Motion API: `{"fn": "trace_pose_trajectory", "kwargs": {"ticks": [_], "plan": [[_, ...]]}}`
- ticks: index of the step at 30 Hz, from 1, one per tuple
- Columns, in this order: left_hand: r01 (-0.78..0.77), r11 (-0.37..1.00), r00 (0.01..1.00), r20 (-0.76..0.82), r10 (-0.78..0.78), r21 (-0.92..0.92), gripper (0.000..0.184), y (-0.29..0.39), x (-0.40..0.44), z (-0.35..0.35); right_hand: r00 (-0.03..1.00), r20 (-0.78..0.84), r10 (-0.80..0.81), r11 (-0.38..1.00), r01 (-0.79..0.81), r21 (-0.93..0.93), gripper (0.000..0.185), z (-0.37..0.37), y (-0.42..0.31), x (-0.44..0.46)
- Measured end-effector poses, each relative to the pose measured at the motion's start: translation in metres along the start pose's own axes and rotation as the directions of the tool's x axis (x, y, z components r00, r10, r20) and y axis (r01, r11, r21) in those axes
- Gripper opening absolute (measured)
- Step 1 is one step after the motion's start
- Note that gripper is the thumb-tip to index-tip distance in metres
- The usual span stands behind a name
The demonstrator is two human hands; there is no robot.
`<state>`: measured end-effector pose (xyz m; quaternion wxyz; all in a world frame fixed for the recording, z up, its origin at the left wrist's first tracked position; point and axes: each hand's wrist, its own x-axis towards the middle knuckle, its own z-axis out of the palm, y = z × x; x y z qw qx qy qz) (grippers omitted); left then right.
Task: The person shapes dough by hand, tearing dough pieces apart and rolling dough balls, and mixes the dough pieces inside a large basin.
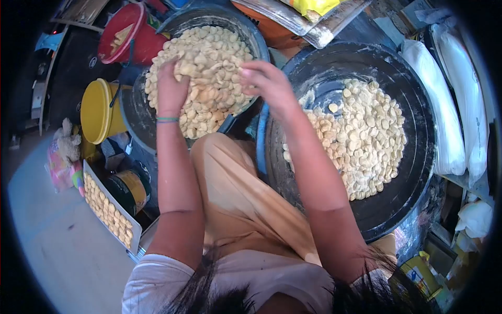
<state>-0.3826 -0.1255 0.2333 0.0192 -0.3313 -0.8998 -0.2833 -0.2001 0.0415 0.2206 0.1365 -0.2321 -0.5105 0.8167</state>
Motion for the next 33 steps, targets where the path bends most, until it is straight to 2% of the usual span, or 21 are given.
{"fn": "trace_pose_trajectory", "kwargs": {"ticks": [2, 4, 6, 7, 8, 9, 11, 12, 14, 17, 19, 21, 22, 23, 24, 25, 26, 27, 28, 30, 33], "plan": [[-0.177, 0.965, 0.984, -0.061, 0.168, -0.196, 0.043, 0.049, -0.014, 0.028, 0.988, -0.131, 0.078, 0.997, -0.074, 0.038, 0.027, -0.064, 0.015, -0.026], [-0.323, 0.886, 0.942, -0.026, 0.333, -0.333, 0.034, 0.109, -0.032, 0.054, 0.904, -0.419, 0.089, 0.99, -0.126, -0.061, 0.018, -0.155, 0.058, -0.035], [-0.485, 0.814, 0.824, 0.146, 0.548, -0.32, 0.031, 0.145, -0.047, 0.081, 0.799, -0.595, 0.091, 0.969, -0.208, -0.131, 0.033, -0.25, 0.116, -0.031], [-0.521, 0.815, 0.792, 0.211, 0.572, -0.253, 0.03, 0.153, -0.054, 0.097, 0.788, -0.616, 0.007, 0.883, -0.294, -0.365, 0.042, -0.289, 0.159, -0.027], [-0.56, 0.807, 0.758, 0.276, 0.591, -0.187, 0.029, 0.155, -0.063, 0.116, 0.784, -0.615, -0.08, 0.734, -0.371, -0.569, 0.05, -0.324, 0.202, -0.022], [-0.601, 0.789, 0.722, 0.339, 0.603, -0.125, 0.028, 0.155, -0.07, 0.132, 0.83, -0.557, -0.023, 0.466, -0.484, -0.741, 0.061, -0.309, 0.198, -0.035], [-0.661, 0.749, 0.693, 0.423, 0.583, 0.05, 0.028, 0.139, -0.075, 0.149, 0.9, -0.426, 0.092, -0.227, -0.397, -0.889, 0.083, -0.276, 0.185, -0.062], [-0.687, 0.715, 0.679, 0.462, 0.57, 0.129, 0.028, 0.136, -0.076, 0.153, 0.839, -0.439, 0.321, -0.237, -0.378, -0.895, 0.089, -0.255, 0.188, -0.07], [-0.641, 0.765, 0.709, 0.427, 0.56, 0.061, 0.028, 0.141, -0.075, 0.151, 0.876, -0.317, 0.363, -0.147, -0.282, -0.948, 0.08, -0.199, 0.171, -0.112], [-0.601, 0.798, 0.717, 0.47, 0.515, 0.043, 0.033, 0.143, -0.074, 0.148, 0.775, -0.052, 0.63, 0.054, -0.111, -0.992, 0.065, -0.177, 0.174, -0.17], [-0.557, 0.83, 0.773, 0.362, 0.521, -0.006, 0.034, 0.141, -0.075, 0.151, 0.712, 0.11, 0.694, 0.264, -0.11, -0.958, 0.06, -0.191, 0.155, -0.191], [-0.514, 0.857, 0.818, 0.281, 0.502, -0.035, 0.038, 0.137, -0.073, 0.153, 0.846, -0.014, 0.532, 0.471, -0.309, -0.826, 0.056, -0.246, 0.149, -0.189], [-0.5, 0.865, 0.829, 0.266, 0.491, -0.04, 0.038, 0.136, -0.071, 0.154, 0.858, -0.342, 0.382, 0.472, -0.5, -0.726, 0.046, -0.271, 0.143, -0.186], [-0.486, 0.873, 0.838, 0.257, 0.481, -0.05, 0.039, 0.136, -0.07, 0.156, 0.88, -0.452, 0.144, 0.366, -0.472, -0.802, 0.038, -0.315, 0.133, -0.181], [-0.472, 0.879, 0.847, 0.245, 0.473, -0.064, 0.04, 0.137, -0.069, 0.158, 0.892, -0.342, -0.296, 0.238, -0.278, -0.931, 0.04, -0.361, 0.119, -0.18], [-0.485, 0.874, 0.839, 0.268, 0.473, -0.024, 0.042, 0.138, -0.069, 0.16, 0.758, -0.561, -0.333, 0.04, -0.583, -0.811, 0.053, -0.372, 0.08, -0.175], [-0.492, 0.87, 0.836, 0.281, 0.471, 0.005, 0.041, 0.138, -0.068, 0.161, 0.537, -0.614, -0.578, 0.034, -0.736, -0.676, 0.069, -0.4, 0.085, -0.171], [-0.501, 0.865, 0.833, 0.291, 0.47, 0.036, 0.041, 0.138, -0.067, 0.163, 0.374, -0.764, -0.525, 0.289, -0.767, -0.574, 0.083, -0.417, 0.074, -0.166], [-0.51, 0.858, 0.831, 0.299, 0.47, 0.068, 0.04, 0.138, -0.066, 0.164, 0.298, -0.896, -0.329, 0.476, -0.767, -0.43, 0.092, -0.425, 0.067, -0.161], [-0.501, 0.86, 0.84, 0.297, 0.455, 0.1, 0.037, 0.141, -0.062, 0.166, 0.308, -0.936, -0.172, 0.291, -0.892, -0.347, 0.096, -0.399, 0.062, -0.138], [-0.432, 0.9, 0.865, 0.306, 0.398, 0.053, 0.03, 0.138, -0.052, 0.173, 0.599, -0.798, -0.066, -0.056, -0.801, -0.597, 0.091, -0.36, 0.078, -0.131]]}}
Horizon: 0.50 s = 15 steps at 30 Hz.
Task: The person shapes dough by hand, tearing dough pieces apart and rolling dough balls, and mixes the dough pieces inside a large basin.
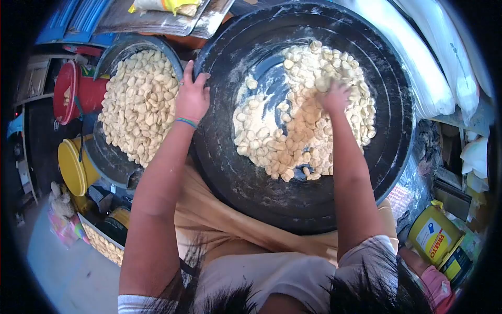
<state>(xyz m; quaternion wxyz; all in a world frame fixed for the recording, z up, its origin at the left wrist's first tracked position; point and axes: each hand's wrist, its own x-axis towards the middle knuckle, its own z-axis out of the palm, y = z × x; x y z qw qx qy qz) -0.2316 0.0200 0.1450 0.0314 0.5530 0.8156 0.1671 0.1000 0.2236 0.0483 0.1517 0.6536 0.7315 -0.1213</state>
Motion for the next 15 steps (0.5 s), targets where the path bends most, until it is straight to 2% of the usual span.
{"fn": "trace_pose_trajectory", "kwargs": {"ticks": [1, 2, 3, 4, 5, 6, 7, 8, 9, 11, 13, 14, 15], "plan": [[-0.002, 1.0, 1.0, 0.011, 0.002, -0.016, 0.029, -0.005, 0.003, 0.001, 0.991, 0.007, -0.134, 0.985, 0.134, -0.109, 0.083, -0.005, -0.001, -0.026], [-0.004, 0.999, 1.0, 0.02, 0.005, -0.032, 0.028, -0.008, 0.005, 0.002, 0.94, 0.15, -0.306, 0.952, 0.303, 0.046, 0.075, -0.014, 0.008, -0.036], [-0.003, 0.999, 1.0, 0.03, 0.004, -0.048, 0.027, -0.009, 0.006, 0.004, 0.836, 0.259, -0.484, 0.872, 0.436, 0.222, 0.067, -0.024, 0.017, -0.044], [-0.006, 1.0, 1.0, 0.019, 0.007, -0.019, 0.026, -0.006, 0.006, 0.002, 0.685, 0.327, -0.651, 0.751, 0.52, 0.406, 0.059, -0.028, 0.026, -0.046], [0.008, 1.0, 0.999, 0.032, -0.007, -0.017, 0.026, -0.005, 0.01, 0.002, 0.855, 0.148, -0.496, 0.803, 0.388, 0.452, 0.051, -0.025, 0.037, -0.033], [0.027, 1.0, 0.999, 0.048, -0.026, -0.014, 0.026, -0.005, 0.011, 0.002, 0.958, -0.018, -0.288, 0.817, 0.255, 0.517, 0.043, -0.022, 0.051, -0.012], [0.049, 0.999, 0.996, 0.071, -0.049, -0.01, 0.026, -0.005, 0.008, 0.003, 0.994, -0.077, -0.075, 0.855, 0.104, 0.508, 0.047, -0.041, 0.063, 0.006], [0.04, 0.999, 0.997, 0.069, -0.041, 0.025, 0.025, -0.006, 0.009, 0.004, 0.949, -0.314, 0.034, 0.945, 0.072, 0.319, 0.061, -0.034, 0.082, 0.03], [0.051, 0.998, 0.995, 0.08, -0.054, 0.03, 0.025, -0.006, 0.009, 0.003, 0.925, -0.281, 0.255, 0.905, -0.126, 0.406, 0.079, -0.025, 0.085, 0.042], [0.074, 0.997, 0.992, 0.099, -0.077, 0.035, 0.025, -0.003, 0.01, 0.002, 0.896, -0.275, 0.347, 0.918, -0.265, 0.296, 0.088, 0.016, 0.054, 0.06], [0.069, 0.997, 0.993, 0.091, -0.073, 0.043, 0.025, -0.002, 0.01, 0.002, 0.966, -0.108, 0.235, 0.947, -0.202, 0.252, 0.09, 0.008, 0.011, 0.033], [0.065, 0.997, 0.994, 0.087, -0.069, 0.047, 0.026, -0.002, 0.01, 0.001, 0.987, -0.122, 0.101, 0.995, -0.099, 0.021, 0.085, 0.027, 0.002, 0.016], [0.08, 0.996, 0.992, 0.094, -0.084, 0.044, 0.025, 0.0, 0.011, -0.002, 0.993, -0.11, -0.033, 0.978, 0.009, -0.21, 0.08, 0.044, -0.006, -0.002]]}}
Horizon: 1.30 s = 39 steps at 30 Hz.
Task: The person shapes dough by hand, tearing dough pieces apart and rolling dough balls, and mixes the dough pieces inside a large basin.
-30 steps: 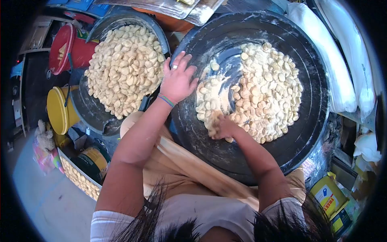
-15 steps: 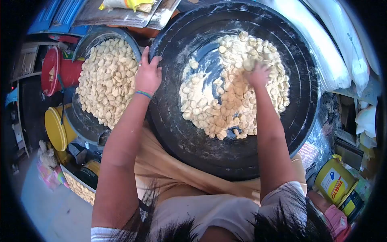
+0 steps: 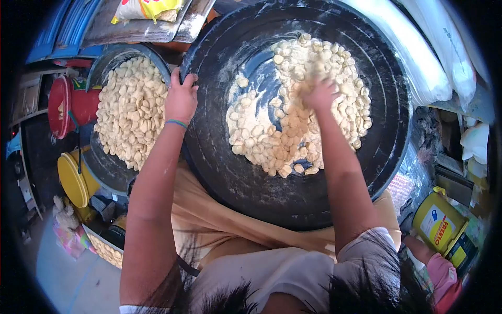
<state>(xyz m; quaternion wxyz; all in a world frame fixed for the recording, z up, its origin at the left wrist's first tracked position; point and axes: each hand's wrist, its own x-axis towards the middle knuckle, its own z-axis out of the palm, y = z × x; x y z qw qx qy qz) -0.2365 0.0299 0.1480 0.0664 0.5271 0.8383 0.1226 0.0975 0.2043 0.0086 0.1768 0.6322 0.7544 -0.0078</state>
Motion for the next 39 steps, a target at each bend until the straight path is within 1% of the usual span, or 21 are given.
{"fn": "trace_pose_trajectory", "kwargs": {"ticks": [2, 5, 7, 8, 9, 10, 12, 14, 16, 18, 20, 23, 24, 25, 26, 27, 28, 30, 33, 36, 39], "plan": [[0.027, 1.0, 0.999, 0.022, -0.027, -0.012, 0.025, 0.004, -0.001, -0.003, 0.906, 0.114, -0.408, 0.898, 0.421, -0.128, 0.071, -0.038, -0.006, -0.068], [0.004, 1.0, 1.0, -0.011, -0.004, 0.005, 0.024, -0.001, -0.001, 0.003, 0.71, 0.345, -0.614, 0.779, 0.615, 0.121, 0.065, -0.047, 0.009, -0.099], [-0.033, 0.999, 0.999, -0.02, 0.033, 0.007, 0.024, -0.002, 0.0, 0.002, 0.819, 0.14, -0.557, 0.81, 0.498, 0.31, 0.063, 0.006, 0.046, -0.063], [-0.046, 0.999, 0.999, -0.021, 0.046, 0.01, 0.023, -0.003, -0.001, 0.002, 0.881, 0.272, -0.388, 0.921, 0.363, 0.14, 0.047, -0.064, 0.045, -0.058], [-0.034, 0.999, 0.999, -0.002, 0.034, 0.015, 0.024, -0.005, -0.002, 0.002, 0.951, 0.156, -0.265, 0.954, 0.235, 0.188, 0.061, -0.08, 0.058, -0.053], [-0.026, 0.999, 1.0, 0.013, 0.025, 0.019, 0.024, -0.004, 0.0, 0.002, 0.991, 0.13, 0.023, 0.976, -0.05, 0.212, 0.076, -0.05, 0.071, -0.041], [-0.013, 0.999, 1.0, 0.025, 0.013, 0.032, 0.024, -0.003, 0.001, 0.002, 0.979, 0.043, 0.197, 0.943, -0.201, 0.264, 0.085, 0.027, 0.064, -0.02], [-0.009, 0.999, 1.0, 0.019, 0.009, 0.052, 0.023, -0.003, 0.004, 0.003, 0.937, 0.184, 0.298, 0.911, -0.336, 0.237, 0.084, 0.003, 0.006, -0.052], [-0.015, 0.997, 1.0, 0.02, 0.014, 0.074, 0.022, -0.004, 0.004, 0.004, 0.945, 0.328, -0.013, 0.988, -0.039, 0.151, 0.078, -0.012, -0.028, -0.099], [-0.006, 0.997, 0.999, 0.039, 0.003, 0.077, 0.023, -0.003, 0.004, 0.003, 0.903, 0.241, -0.356, 0.934, 0.354, 0.051, 0.07, -0.003, -0.051, -0.161], [0.011, 0.997, 0.998, 0.056, -0.015, 0.076, 0.024, 0.0, 0.004, -0.001, 0.654, 0.384, -0.651, 0.751, 0.627, 0.204, 0.061, 0.001, -0.049, -0.192], [-0.006, 0.997, 0.999, 0.039, 0.003, 0.077, 0.024, -0.002, 0.004, 0.002, 0.403, 0.298, -0.865, 0.466, 0.426, 0.775, 0.05, 0.008, -0.031, -0.171], [-0.016, 0.997, 1.0, 0.027, 0.014, 0.078, 0.025, -0.005, 0.003, 0.004, 0.561, 0.182, -0.807, 0.43, 0.349, 0.833, 0.036, 0.018, -0.025, -0.154], [-0.012, 0.997, 1.0, 0.029, 0.01, 0.073, 0.025, -0.006, 0.002, 0.006, 0.772, 0.023, -0.635, 0.479, 0.37, 0.796, 0.032, 0.012, -0.019, -0.138], [-0.011, 0.998, 1.0, 0.03, 0.009, 0.068, 0.025, -0.006, 0.002, 0.007, 0.908, 0.007, -0.42, 0.535, 0.241, 0.81, 0.029, 0.005, -0.011, -0.116], [-0.014, 0.998, 1.0, 0.026, 0.012, 0.063, 0.025, -0.006, 0.003, 0.006, 0.954, -0.197, -0.226, 0.673, 0.3, 0.677, 0.035, 0.004, -0.007, -0.092], [-0.015, 0.998, 0.999, 0.031, 0.013, 0.065, 0.025, -0.006, 0.003, 0.006, 0.99, -0.142, -0.015, 0.858, 0.086, 0.506, 0.055, -0.009, -0.011, -0.086], [-0.014, 0.997, 0.999, 0.037, 0.011, 0.071, 0.025, -0.005, 0.003, 0.004, 0.988, -0.005, 0.152, 0.959, -0.146, 0.242, 0.076, 0.01, -0.039, -0.076], [-0.018, 0.997, 0.999, 0.029, 0.015, 0.074, 0.024, -0.004, 0.003, 0.003, 0.943, 0.32, -0.09, 0.996, 0.086, 0.028, 0.07, -0.012, -0.1, -0.149], [-0.006, 0.996, 0.999, 0.037, 0.003, 0.086, 0.024, -0.004, 0.003, 0.005, 0.867, 0.3, -0.399, 0.912, 0.408, 0.035, 0.054, 0.027, -0.121, -0.222], [0.005, 0.995, 0.999, 0.048, -0.01, 0.095, 0.024, -0.002, 0.003, 0.004, 0.581, 0.425, -0.694, 0.72, 0.558, 0.412, 0.048, 0.007, -0.093, -0.236]]}}
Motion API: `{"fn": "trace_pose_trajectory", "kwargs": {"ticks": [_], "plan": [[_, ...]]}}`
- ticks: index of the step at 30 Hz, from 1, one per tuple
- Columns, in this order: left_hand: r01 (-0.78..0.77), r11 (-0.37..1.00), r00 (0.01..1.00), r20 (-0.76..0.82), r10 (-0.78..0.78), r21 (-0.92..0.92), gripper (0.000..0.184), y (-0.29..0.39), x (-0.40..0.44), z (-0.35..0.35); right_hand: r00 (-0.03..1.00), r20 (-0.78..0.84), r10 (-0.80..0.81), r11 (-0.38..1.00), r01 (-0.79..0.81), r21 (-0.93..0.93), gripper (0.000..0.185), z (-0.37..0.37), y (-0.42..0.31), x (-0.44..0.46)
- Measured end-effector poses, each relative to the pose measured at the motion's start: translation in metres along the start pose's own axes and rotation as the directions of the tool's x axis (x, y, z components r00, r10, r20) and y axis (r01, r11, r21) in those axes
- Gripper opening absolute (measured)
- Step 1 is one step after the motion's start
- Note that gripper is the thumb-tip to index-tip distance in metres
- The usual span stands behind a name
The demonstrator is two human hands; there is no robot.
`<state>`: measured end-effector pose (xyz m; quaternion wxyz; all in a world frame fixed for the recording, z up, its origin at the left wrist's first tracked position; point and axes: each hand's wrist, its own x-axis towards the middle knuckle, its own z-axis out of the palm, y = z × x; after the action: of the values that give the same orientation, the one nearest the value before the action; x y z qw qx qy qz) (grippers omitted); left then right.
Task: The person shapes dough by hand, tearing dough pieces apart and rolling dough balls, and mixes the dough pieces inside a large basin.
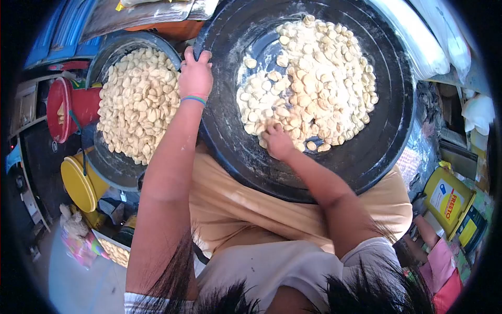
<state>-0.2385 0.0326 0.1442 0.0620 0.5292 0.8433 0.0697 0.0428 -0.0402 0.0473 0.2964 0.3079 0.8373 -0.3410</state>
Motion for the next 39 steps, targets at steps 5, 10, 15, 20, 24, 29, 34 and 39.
{"fn": "trace_pose_trajectory", "kwargs": {"ticks": [5, 10, 15, 20, 24, 29, 34, 39], "plan": [[-0.025, 1.0, 0.999, -0.036, 0.025, -0.01, 0.024, -0.003, 0.001, 0.002, 0.909, -0.401, 0.115, 0.989, -0.144, -0.043, 0.056, -0.036, 0.11, -0.01], [-0.035, 0.999, 0.998, -0.048, 0.034, -0.01, 0.021, -0.001, -0.001, 0.002, 0.427, -0.505, 0.75, 0.635, -0.677, 0.372, 0.08, -0.066, 0.165, 0.003], [-0.043, 0.999, 0.997, -0.058, 0.043, 0.002, 0.021, -0.002, -0.002, 0.001, 0.724, -0.366, 0.585, 0.806, -0.57, 0.162, 0.07, -0.069, 0.146, 0.006], [-0.031, 0.999, 0.998, -0.049, 0.032, 0.019, 0.021, -0.001, -0.003, 0.003, 0.502, -0.52, 0.691, 0.689, -0.674, 0.265, 0.069, -0.098, 0.184, -0.028], [-0.05, 0.999, 0.997, -0.053, 0.05, 0.005, 0.022, 0.0, 0.0, -0.001, 0.525, -0.507, 0.683, 0.707, -0.649, 0.281, 0.065, -0.044, 0.158, 0.003], [-0.048, 0.999, 0.997, -0.065, 0.049, 0.006, 0.022, 0.001, -0.001, 0.003, 0.898, -0.416, 0.144, 0.958, -0.231, -0.168, 0.054, -0.008, 0.115, -0.012], [-0.053, 0.998, 0.995, -0.082, 0.057, 0.044, 0.021, 0.004, -0.001, 0.0, 0.726, -0.617, 0.303, 0.931, -0.085, 0.356, 0.037, -0.096, 0.121, -0.008], [-0.053, 0.998, 0.996, -0.07, 0.054, 0.016, 0.019, 0.001, -0.002, 0.003, 0.537, -0.813, 0.225, 0.958, 0.032, 0.286, 0.044, -0.067, 0.107, 0.131]]}}
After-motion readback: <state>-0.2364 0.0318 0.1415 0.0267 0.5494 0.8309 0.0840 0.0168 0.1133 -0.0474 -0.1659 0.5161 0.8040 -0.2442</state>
